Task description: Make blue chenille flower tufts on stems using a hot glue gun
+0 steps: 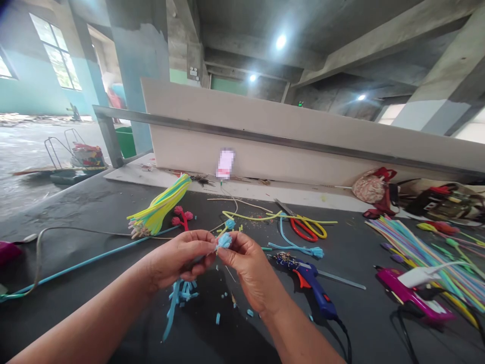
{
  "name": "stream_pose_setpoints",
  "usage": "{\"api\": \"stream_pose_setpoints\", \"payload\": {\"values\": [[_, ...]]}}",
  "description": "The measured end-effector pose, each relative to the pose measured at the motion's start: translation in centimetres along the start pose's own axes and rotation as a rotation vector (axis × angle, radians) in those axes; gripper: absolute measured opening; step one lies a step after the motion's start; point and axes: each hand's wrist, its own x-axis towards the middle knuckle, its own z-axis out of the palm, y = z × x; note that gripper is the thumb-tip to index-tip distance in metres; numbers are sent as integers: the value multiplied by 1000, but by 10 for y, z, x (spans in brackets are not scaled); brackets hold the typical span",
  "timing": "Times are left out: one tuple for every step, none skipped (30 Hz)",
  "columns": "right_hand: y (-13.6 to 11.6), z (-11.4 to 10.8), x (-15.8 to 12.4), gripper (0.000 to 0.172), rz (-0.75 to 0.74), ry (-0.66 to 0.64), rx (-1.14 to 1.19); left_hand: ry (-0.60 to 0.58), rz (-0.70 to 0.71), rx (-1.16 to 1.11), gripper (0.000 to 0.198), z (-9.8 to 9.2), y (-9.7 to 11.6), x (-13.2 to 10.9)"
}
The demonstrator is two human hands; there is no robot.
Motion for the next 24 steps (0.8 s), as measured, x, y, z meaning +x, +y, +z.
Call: {"api": "stream_pose_setpoints", "payload": {"values": [[0,0,0,12,7,11,-30,36,31,48,22,2,1,0],[0,0,0,13,17,23,-69,74,63,97,27,3,2,-1],[0,0,-1,15,24,37,-113,109,91,145,32,4,2,-1],[0,0,-1,17,32,46,-162,133,110,187,35,5,2,-1],[0,1,-1,19,38,52,-208,144,120,215,35,6,1,-1],[-1,2,-1,21,43,58,-253,146,122,227,33,6,0,-1],[-1,4,-1,22,45,64,-297,142,118,228,29,6,-1,0],[-1,5,-1,23,42,69,-341,134,112,221,25,5,-3,1],[-1,6,-1,22,35,76,-387,125,108,211,23,4,-4,2],[-2,7,-1,22,26,87,-434,119,105,204,22,4,-5,2],[-2,7,-2,21,20,99,-477,118,102,201,21,3,-6,2],[-2,8,-2,19,20,105,-506,120,96,199,21,3,-6,2],[-2,8,-2,18,25,103,-512,121,88,201,21,3,-5,2],[-2,9,-2,17,32,97,-497,122,79,207,21,3,-4,1],[-2,9,-2,17,40,91,-470,122,70,218,22,4,-3,0],[-2,10,-2,17,43,85,-443,121,65,235,23,4,-1,-1],[-3,10,-1,17,41,84,-425,125,65,259,25,5,0,-2],[-3,11,-1,16,36,89,-423,130,70,281,26,5,1,-2],[-4,12,-1,15,31,96,-434,136,73,294,26,6,1,-2],[-4,13,0,13,24,100,-446,140,75,296,25,6,1,-2],[-5,14,0,12,16,100,-451,135,76,287,23,6,0,-2],[-6,15,0,11,6,95,-446,125,75,271,22,6,-1,-1],[-7,17,0,11,-2,86,-434,111,77,249,21,6,-3,-1],[-8,18,-1,11,-10,74,-417,98,83,227,22,6,-4,0]]}}
